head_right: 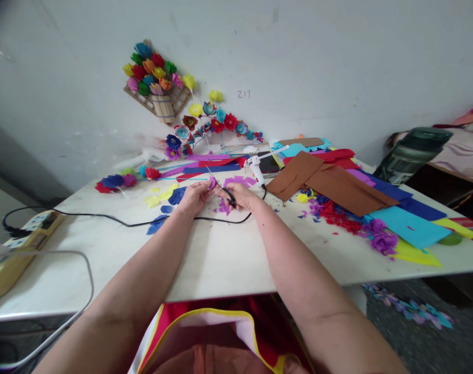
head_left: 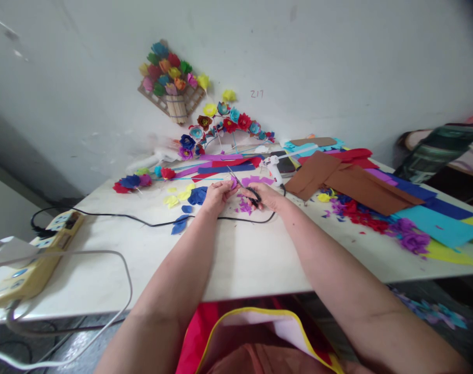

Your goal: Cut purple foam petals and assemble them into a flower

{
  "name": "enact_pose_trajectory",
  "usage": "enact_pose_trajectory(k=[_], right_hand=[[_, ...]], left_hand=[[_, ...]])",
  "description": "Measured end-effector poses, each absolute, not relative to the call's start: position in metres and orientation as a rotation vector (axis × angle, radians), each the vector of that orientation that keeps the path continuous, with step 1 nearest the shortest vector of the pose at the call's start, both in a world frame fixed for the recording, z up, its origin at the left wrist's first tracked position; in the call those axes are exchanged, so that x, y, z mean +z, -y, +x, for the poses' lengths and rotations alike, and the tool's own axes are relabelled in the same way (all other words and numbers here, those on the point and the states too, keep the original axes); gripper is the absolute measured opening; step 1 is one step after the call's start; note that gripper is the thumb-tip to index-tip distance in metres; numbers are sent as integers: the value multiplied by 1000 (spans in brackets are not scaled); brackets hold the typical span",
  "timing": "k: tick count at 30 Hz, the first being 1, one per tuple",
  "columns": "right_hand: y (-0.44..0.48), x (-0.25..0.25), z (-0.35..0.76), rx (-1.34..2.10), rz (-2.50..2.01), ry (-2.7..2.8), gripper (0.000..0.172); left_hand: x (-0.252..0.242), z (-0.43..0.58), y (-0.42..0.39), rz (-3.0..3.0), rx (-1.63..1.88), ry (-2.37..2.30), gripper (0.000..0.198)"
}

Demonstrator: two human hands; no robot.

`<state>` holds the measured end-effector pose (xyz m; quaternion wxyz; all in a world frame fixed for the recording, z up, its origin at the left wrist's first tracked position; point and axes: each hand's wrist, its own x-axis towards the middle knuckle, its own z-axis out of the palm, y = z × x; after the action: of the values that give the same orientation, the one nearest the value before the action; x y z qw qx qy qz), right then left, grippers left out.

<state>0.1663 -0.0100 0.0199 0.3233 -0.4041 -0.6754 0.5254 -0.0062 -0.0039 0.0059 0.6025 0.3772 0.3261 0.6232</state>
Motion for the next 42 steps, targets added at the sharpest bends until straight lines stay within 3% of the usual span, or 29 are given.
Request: enact_pose_trajectory(k=[14,28,35,42], right_hand=[[12,25,174,1529,-991,1759,44],[11,30,174,1307,-1150,1662,39],[5,28,171,1003,-1367,1855,31],[17,38,168,160,-1674,2219,32]], left_hand=[[7,-7,5,849,1473,-794,11],[12,-7,8,836,1551,-864,23],[11,-9,4,817,1613,-878,26],[11,-8,5,841,1569,-862,25]])
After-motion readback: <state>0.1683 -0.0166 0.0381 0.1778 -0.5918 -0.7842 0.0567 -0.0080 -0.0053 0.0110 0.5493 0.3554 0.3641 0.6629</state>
